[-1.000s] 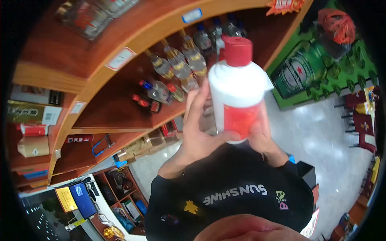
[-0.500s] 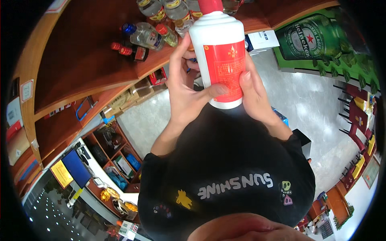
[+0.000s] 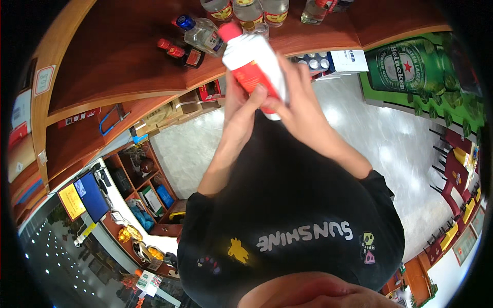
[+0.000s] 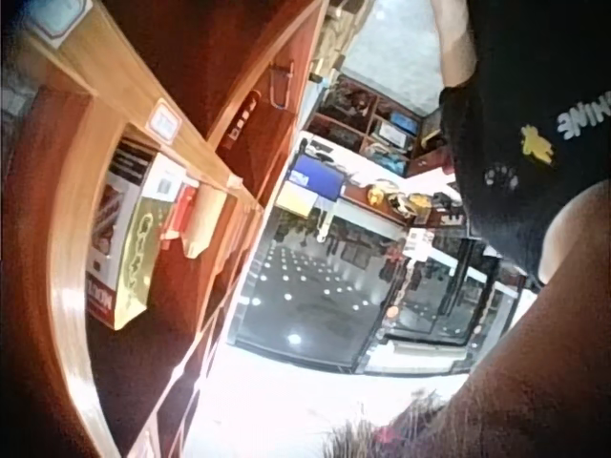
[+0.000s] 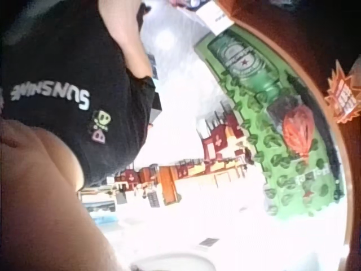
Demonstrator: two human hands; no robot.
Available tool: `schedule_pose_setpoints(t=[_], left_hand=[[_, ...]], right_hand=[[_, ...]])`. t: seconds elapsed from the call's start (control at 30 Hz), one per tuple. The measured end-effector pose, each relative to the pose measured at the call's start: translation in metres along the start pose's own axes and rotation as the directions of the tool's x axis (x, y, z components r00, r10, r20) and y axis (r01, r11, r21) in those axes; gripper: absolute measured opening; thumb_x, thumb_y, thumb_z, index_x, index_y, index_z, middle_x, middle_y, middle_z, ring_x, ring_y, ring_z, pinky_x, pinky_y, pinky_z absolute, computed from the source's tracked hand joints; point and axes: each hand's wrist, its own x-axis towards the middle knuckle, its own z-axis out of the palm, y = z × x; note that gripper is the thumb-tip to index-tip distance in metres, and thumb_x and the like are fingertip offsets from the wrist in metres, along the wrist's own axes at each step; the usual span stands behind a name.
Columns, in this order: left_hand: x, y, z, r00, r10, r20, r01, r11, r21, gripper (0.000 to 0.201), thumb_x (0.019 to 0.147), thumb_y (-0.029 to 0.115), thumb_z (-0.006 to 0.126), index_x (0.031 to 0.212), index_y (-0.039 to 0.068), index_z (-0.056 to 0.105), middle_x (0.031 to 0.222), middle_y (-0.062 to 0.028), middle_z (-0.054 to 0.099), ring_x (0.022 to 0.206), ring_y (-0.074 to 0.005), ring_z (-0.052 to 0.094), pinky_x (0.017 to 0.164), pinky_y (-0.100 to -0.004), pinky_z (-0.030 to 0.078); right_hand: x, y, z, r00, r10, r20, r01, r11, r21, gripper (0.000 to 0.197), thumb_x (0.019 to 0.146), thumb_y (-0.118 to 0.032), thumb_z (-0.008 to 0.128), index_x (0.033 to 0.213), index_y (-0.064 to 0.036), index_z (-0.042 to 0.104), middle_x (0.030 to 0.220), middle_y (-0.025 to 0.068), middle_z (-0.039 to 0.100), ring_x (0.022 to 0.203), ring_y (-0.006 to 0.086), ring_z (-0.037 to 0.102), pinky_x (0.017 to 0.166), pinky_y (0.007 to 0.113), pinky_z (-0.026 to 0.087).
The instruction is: The person is inspecting and rearranging various liquor bottles on a wooden shelving unit.
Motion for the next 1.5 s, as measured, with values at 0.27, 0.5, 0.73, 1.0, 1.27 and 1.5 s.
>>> schedule_pose_setpoints(t=[0.27, 0.5, 0.73, 1.0, 1.27, 1.5], left_hand=[[0.001, 0.002, -0.003, 0.986, -0.041, 0.163, 0.086, 0.955, -0.283, 0.070, 0.089, 0.049, 0.054, 0.137, -0.001, 0.040, 0.123, -0.0210, 0.057, 0.106, -0.0300, 0.062, 0.091, -0.0425, 0.052], [0.010, 0.024, 0.012, 0.938, 0.017, 0.346, 0.054, 0.979, -0.194, 0.106, 0.070, 0.074, 0.060, 0.139, -0.003, 0.035, 0.118, -0.0256, 0.056, 0.106, -0.0346, 0.061, 0.080, -0.0425, 0.057], [0.013, 0.021, 0.017, 0.894, 0.015, 0.447, 0.073, 0.981, -0.179, 0.123, 0.061, 0.092, 0.051, 0.138, -0.002, 0.036, 0.121, -0.0285, 0.054, 0.107, -0.0337, 0.060, 0.085, -0.0402, 0.054], [-0.014, 0.002, -0.013, 0.958, -0.009, 0.288, 0.003, 1.000, 0.020, 0.107, 0.074, 0.062, 0.071, 0.146, -0.001, 0.024, 0.137, -0.0172, 0.046, 0.127, -0.0248, 0.046, 0.105, -0.0390, 0.039], [-0.021, 0.004, -0.014, 0.965, -0.015, 0.262, -0.027, 0.987, 0.156, 0.090, 0.082, 0.040, 0.067, 0.147, -0.002, 0.019, 0.137, -0.0147, 0.043, 0.126, -0.0221, 0.045, 0.105, -0.0377, 0.036], [-0.026, 0.002, -0.016, 0.967, 0.014, 0.254, -0.066, 0.978, 0.200, 0.089, 0.087, 0.049, 0.063, 0.146, -0.003, 0.020, 0.137, -0.0147, 0.043, 0.126, -0.0215, 0.045, 0.106, -0.0372, 0.035]], right_hand=[[-0.009, -0.004, -0.012, 0.986, 0.113, -0.120, -0.056, 0.915, 0.399, 0.033, 0.084, -0.008, 0.071, 0.110, -0.0021, 0.053, 0.098, 0.0063, 0.056, 0.088, 0.0154, 0.058, 0.076, 0.030, 0.048], [-0.029, 0.007, -0.017, 0.907, 0.008, 0.421, -0.321, 0.660, 0.679, 0.062, 0.103, -0.041, 0.040, 0.144, 0.0029, 0.025, 0.141, 0.0149, 0.038, 0.134, 0.0214, 0.034, 0.111, 0.038, 0.026], [-0.032, 0.003, -0.003, 0.923, -0.117, 0.367, -0.275, 0.468, 0.840, 0.088, 0.097, -0.052, 0.047, 0.152, 0.0021, 0.004, 0.154, 0.0169, 0.020, 0.144, 0.0227, 0.019, 0.117, 0.040, 0.016], [-0.033, 0.012, -0.004, 0.982, 0.012, 0.191, -0.143, 0.706, 0.694, 0.089, 0.083, -0.036, 0.070, 0.143, -0.0009, 0.014, 0.138, 0.0180, 0.035, 0.134, 0.0256, 0.034, 0.112, 0.040, 0.027], [-0.036, 0.019, -0.001, 0.988, -0.014, 0.156, -0.075, 0.834, 0.547, 0.092, 0.077, -0.030, 0.076, 0.140, -0.0006, 0.016, 0.135, 0.0201, 0.037, 0.128, 0.0285, 0.041, 0.108, 0.043, 0.034], [-0.037, 0.017, -0.001, 0.986, 0.019, 0.169, -0.116, 0.803, 0.585, 0.092, 0.077, -0.033, 0.076, 0.140, -0.0002, 0.018, 0.133, 0.0193, 0.037, 0.127, 0.0277, 0.040, 0.108, 0.042, 0.032]])
